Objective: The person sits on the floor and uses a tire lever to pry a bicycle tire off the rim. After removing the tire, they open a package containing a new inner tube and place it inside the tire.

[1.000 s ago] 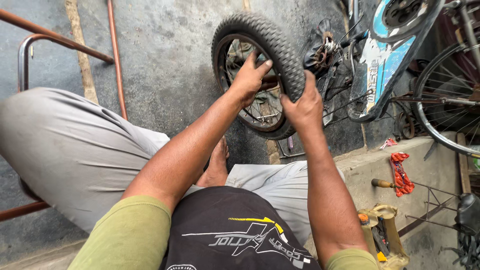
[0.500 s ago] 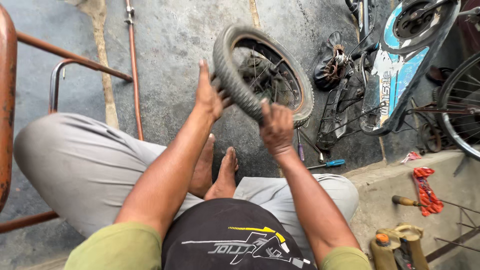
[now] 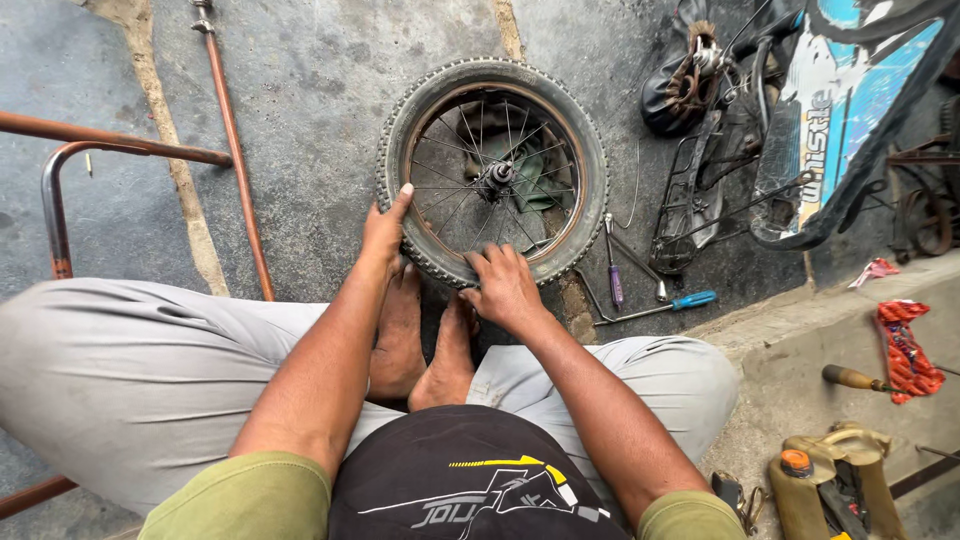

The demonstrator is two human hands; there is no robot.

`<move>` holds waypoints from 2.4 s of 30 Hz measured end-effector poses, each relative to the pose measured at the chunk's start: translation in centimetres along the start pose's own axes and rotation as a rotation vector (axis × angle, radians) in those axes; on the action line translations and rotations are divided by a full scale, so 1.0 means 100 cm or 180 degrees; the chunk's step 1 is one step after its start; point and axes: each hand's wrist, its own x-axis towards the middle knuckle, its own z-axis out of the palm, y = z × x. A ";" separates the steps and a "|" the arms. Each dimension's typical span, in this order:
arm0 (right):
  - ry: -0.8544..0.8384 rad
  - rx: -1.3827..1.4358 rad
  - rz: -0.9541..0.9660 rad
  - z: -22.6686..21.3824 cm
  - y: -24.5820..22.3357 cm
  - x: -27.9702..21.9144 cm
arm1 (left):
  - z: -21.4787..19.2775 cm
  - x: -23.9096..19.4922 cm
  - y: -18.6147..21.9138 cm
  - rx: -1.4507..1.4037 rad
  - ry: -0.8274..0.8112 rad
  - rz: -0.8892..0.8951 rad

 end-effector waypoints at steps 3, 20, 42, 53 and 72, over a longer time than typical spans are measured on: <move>-0.0067 0.0097 0.0117 -0.005 -0.003 0.007 | 0.004 -0.017 0.014 -0.0256 -0.0012 -0.0110; 0.0591 0.4294 0.0785 -0.160 -0.029 0.039 | 0.097 -0.193 0.098 0.0625 -0.1411 0.0479; 0.0271 0.8386 0.0191 -0.052 -0.049 0.116 | 0.039 -0.089 0.137 0.0147 -0.0414 0.0211; -0.1250 0.7381 0.0333 -0.022 -0.056 0.075 | 0.033 -0.068 0.143 0.0532 -0.0624 0.0136; -0.1507 0.6355 0.0389 -0.017 -0.042 0.047 | 0.052 -0.079 0.150 0.0174 -0.0661 -0.0045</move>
